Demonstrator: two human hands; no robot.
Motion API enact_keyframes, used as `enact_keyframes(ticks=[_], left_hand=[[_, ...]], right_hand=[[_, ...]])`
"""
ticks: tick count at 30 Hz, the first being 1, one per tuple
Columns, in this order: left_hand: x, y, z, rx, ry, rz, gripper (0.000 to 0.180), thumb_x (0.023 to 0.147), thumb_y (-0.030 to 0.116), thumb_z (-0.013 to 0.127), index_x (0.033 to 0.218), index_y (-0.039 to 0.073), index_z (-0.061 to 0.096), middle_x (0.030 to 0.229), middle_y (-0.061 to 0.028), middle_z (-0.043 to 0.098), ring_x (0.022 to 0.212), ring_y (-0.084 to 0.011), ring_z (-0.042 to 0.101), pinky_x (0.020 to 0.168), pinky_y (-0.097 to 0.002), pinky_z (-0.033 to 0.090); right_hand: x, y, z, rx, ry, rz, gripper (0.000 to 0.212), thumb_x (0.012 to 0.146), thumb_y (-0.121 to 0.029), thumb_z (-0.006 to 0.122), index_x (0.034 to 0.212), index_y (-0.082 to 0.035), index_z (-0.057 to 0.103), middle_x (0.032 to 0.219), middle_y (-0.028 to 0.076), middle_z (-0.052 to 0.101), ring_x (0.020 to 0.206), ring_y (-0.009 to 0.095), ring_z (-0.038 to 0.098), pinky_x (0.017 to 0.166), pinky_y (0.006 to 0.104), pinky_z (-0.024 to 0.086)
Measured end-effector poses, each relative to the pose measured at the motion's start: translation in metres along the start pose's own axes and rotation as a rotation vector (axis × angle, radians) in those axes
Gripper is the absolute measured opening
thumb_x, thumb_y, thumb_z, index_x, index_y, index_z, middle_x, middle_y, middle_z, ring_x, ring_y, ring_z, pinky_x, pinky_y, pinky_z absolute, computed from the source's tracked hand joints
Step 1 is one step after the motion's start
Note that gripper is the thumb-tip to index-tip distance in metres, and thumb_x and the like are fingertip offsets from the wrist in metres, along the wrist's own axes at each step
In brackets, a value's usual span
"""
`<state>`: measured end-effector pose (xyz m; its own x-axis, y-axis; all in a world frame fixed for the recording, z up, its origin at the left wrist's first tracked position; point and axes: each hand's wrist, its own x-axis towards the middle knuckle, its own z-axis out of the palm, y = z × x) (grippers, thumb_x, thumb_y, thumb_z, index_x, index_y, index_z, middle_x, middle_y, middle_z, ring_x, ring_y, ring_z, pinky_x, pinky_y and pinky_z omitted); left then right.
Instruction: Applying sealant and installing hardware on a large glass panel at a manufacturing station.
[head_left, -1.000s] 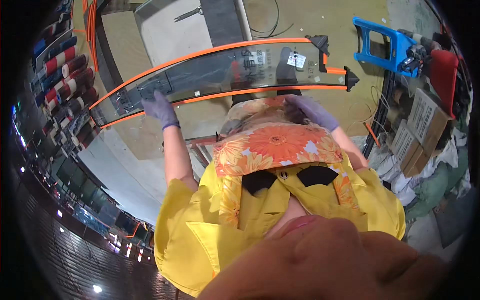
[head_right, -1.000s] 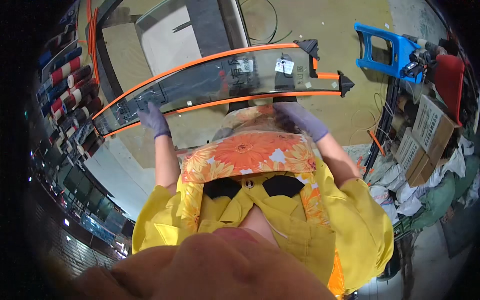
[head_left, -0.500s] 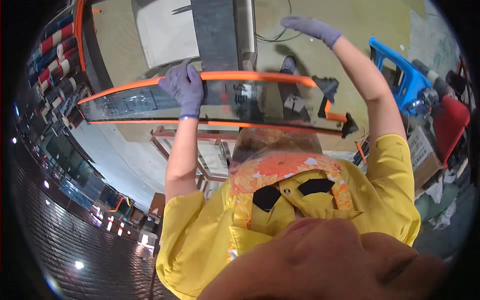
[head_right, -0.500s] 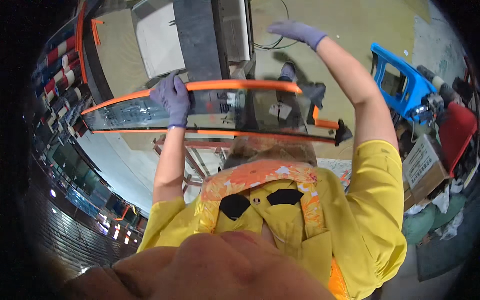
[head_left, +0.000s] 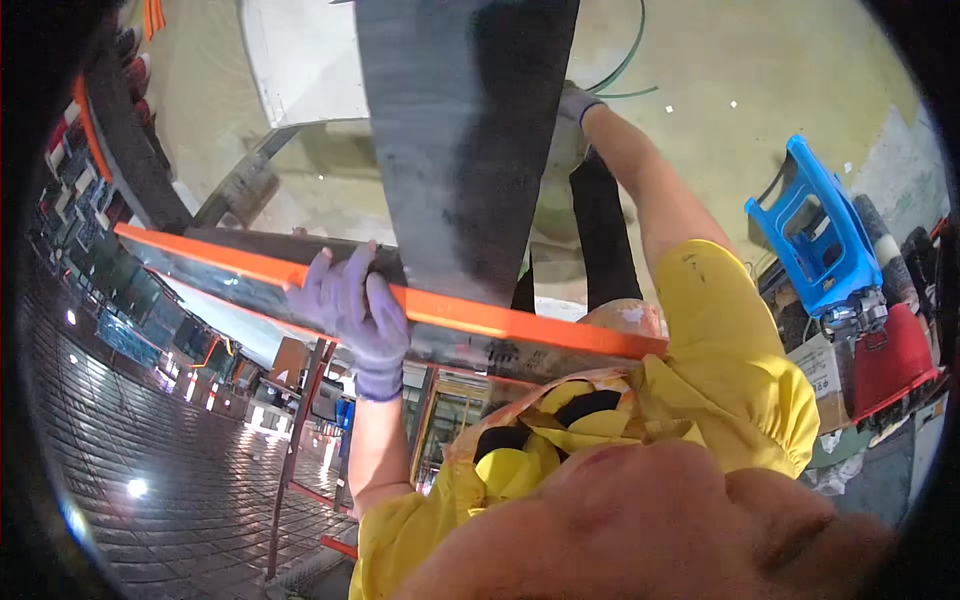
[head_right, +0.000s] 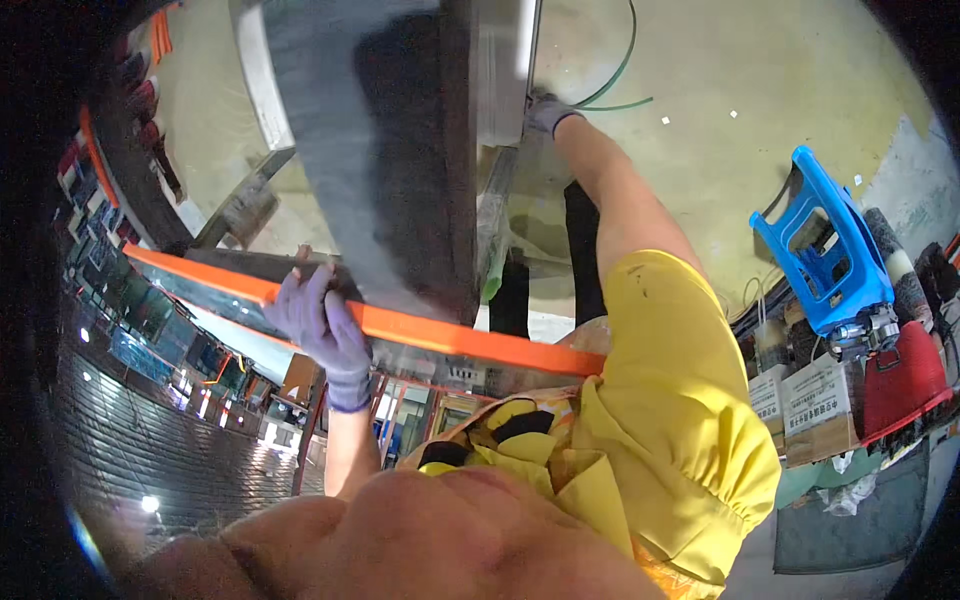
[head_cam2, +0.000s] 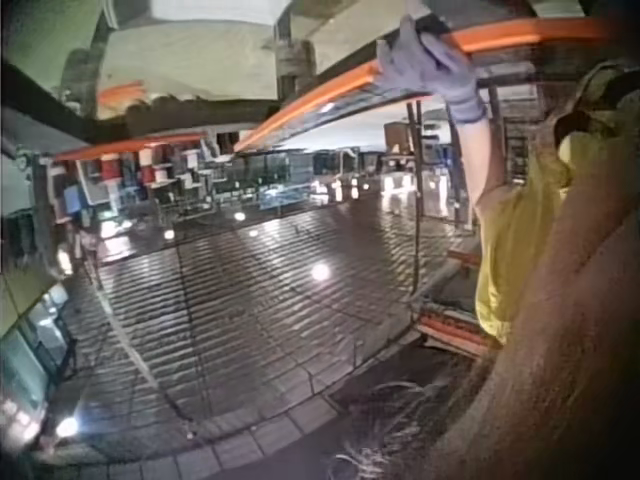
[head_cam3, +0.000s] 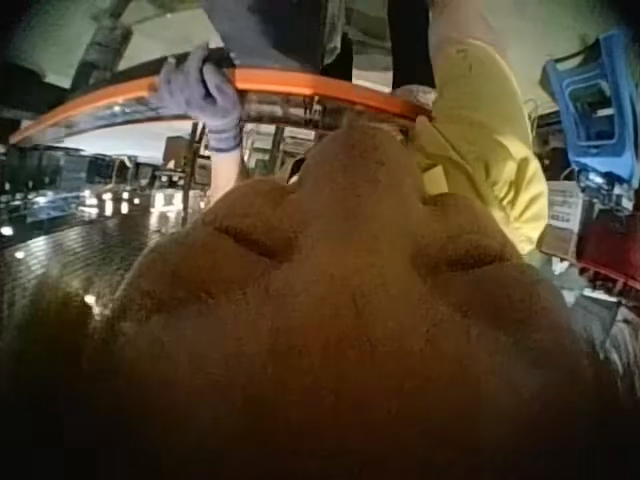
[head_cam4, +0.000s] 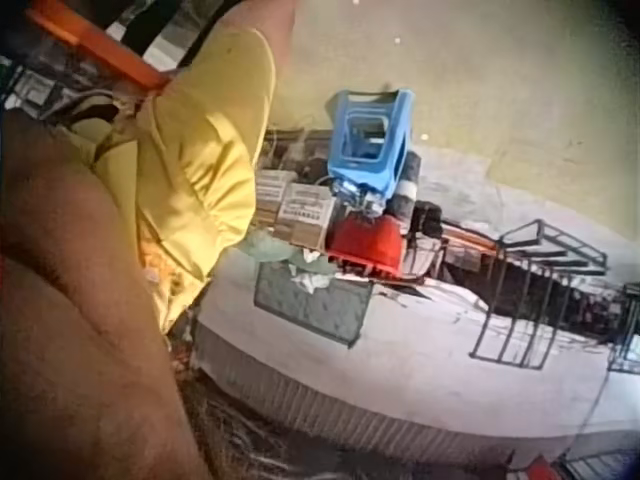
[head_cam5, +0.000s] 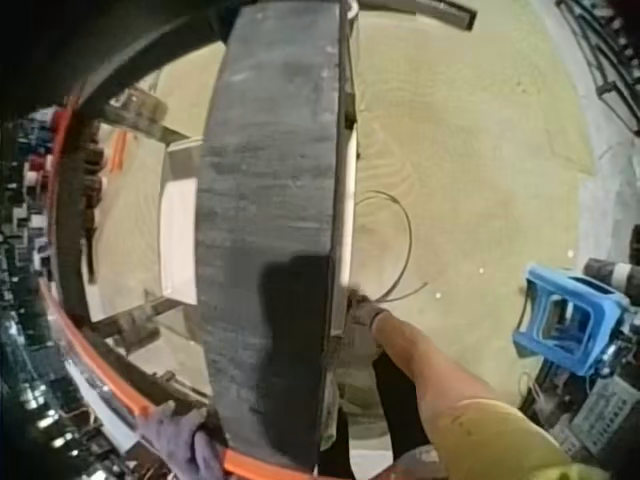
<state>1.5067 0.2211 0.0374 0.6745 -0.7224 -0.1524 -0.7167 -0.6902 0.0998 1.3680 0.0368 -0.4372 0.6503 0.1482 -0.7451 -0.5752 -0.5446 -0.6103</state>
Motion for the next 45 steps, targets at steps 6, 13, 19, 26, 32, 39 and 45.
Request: enact_keyframes(ticks=[6,13,19,26,32,39,45], left_hand=[[0.018,0.004,0.001,-0.041,0.013,0.052,0.027,0.088,0.020,0.042,0.099,0.009,0.064,0.100,-0.0019,0.063,0.108,-0.0274,0.047,0.103,-0.0476,0.014],[0.007,-0.005,0.004,-0.091,0.190,0.090,0.023,0.080,0.023,0.054,0.099,0.016,0.065,0.081,-0.0018,0.057,0.094,-0.0230,0.050,0.088,-0.0434,0.027],[-0.001,-0.016,0.019,-0.060,0.345,0.106,0.024,0.079,0.027,0.058,0.101,0.019,0.064,0.087,-0.0012,0.061,0.092,-0.0194,0.054,0.089,-0.0476,0.029],[-0.079,0.096,-0.022,-0.718,0.317,0.331,0.031,0.080,0.023,0.060,0.108,0.011,0.059,0.096,-0.0124,0.063,0.084,-0.0290,0.060,0.086,-0.0386,0.042],[-0.284,0.240,-0.058,-1.275,-0.369,0.704,0.052,0.082,0.030,0.060,0.124,0.004,0.045,0.126,-0.0164,0.048,0.117,-0.0291,0.046,0.098,-0.0362,0.036],[-0.350,0.293,-0.063,-0.918,-0.418,0.944,0.073,0.076,0.033,0.066,0.135,0.008,0.031,0.131,-0.0198,0.039,0.120,-0.0333,0.041,0.099,-0.0394,0.034],[-0.397,0.256,-0.051,-0.577,0.241,0.576,0.068,0.073,0.036,0.065,0.132,0.015,0.037,0.114,-0.0172,0.051,0.109,-0.0313,0.048,0.092,-0.0396,0.037]], right_hand=[[-0.043,0.018,0.009,0.308,0.099,-0.007,0.038,0.084,-0.035,0.048,0.110,-0.009,0.060,0.102,0.012,0.059,0.089,0.023,0.056,0.078,0.0321,0.044],[-0.316,0.051,-0.122,0.963,0.406,0.482,0.026,0.083,-0.039,0.053,0.094,-0.018,0.061,0.065,-0.004,0.043,0.051,0.006,0.038,0.046,0.0211,0.035],[-0.639,0.077,-0.140,1.210,1.362,0.358,0.030,0.086,-0.033,0.053,0.103,-0.008,0.057,0.072,0.001,0.049,0.053,0.010,0.043,0.047,0.0216,0.036],[-0.787,-0.064,0.033,1.254,1.397,0.084,0.027,0.094,-0.034,0.045,0.101,-0.010,0.053,0.076,-0.003,0.048,0.059,0.007,0.043,0.053,0.0199,0.037],[-0.789,-0.117,0.103,1.169,1.308,0.018,0.033,0.089,-0.040,0.051,0.104,-0.010,0.056,0.081,-0.002,0.052,0.061,0.007,0.046,0.055,0.0221,0.039],[-0.781,-0.156,0.149,1.766,1.054,-0.646,0.023,0.092,-0.026,0.049,0.107,-0.010,0.055,0.097,0.000,0.057,0.074,0.014,0.056,0.069,0.0304,0.046],[-0.810,-0.103,0.156,1.716,0.870,-0.716,0.023,0.092,-0.027,0.049,0.108,-0.011,0.055,0.092,0.001,0.059,0.069,0.012,0.054,0.066,0.0290,0.047]])
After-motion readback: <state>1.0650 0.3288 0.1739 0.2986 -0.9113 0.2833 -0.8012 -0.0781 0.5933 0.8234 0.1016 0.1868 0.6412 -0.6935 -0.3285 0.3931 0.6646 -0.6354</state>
